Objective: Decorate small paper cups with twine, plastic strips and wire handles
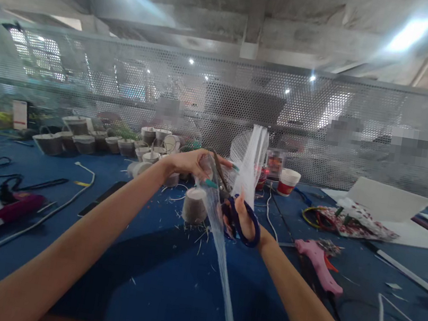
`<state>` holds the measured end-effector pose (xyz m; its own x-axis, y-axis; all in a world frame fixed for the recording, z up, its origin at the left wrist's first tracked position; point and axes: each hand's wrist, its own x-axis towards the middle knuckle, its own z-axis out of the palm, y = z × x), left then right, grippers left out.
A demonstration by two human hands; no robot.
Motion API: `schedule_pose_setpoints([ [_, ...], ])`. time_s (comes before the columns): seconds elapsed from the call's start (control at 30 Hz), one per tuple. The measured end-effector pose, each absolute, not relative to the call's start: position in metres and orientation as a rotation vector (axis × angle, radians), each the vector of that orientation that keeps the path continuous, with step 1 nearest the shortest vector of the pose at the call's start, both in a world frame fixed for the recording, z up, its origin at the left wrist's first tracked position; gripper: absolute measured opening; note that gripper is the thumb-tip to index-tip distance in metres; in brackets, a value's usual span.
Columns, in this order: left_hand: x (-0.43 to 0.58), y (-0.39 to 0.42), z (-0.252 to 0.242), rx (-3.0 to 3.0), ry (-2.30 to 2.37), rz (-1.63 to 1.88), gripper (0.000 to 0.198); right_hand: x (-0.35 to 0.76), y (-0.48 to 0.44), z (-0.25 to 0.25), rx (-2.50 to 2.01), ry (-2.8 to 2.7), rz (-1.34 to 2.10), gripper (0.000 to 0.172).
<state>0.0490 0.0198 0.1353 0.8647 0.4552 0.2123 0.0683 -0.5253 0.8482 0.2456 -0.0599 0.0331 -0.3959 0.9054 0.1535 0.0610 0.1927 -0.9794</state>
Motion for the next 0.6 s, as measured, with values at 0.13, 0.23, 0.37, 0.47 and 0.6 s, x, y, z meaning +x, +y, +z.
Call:
schedule_pose_setpoints([
  [0.13, 0.049, 0.019, 0.135, 2.094, 0.407, 0.515, 0.066, 0.245, -0.061, 0.036, -0.789, -1.694, 1.434, 0.071],
  [0.23, 0.050, 0.019, 0.134, 2.095, 0.413, 0.549, 0.066, 0.244, -0.064, 0.041, -0.789, -1.719, 1.422, 0.073],
  [0.37, 0.050, 0.020, 0.134, 2.100, 0.425, 0.571, 0.067, 0.241, -0.067, 0.046, -0.740, -1.790, 1.380, 0.072],
  [0.47, 0.050, 0.019, 0.134, 2.110, 0.433, 0.541, 0.065, 0.239, -0.069, 0.048, -0.795, -1.751, 1.342, 0.072],
  [0.6, 0.050, 0.017, 0.135, 2.131, 0.447, 0.540, 0.066, 0.238, -0.071, 0.049, -0.873, -1.684, 1.327, 0.070],
])
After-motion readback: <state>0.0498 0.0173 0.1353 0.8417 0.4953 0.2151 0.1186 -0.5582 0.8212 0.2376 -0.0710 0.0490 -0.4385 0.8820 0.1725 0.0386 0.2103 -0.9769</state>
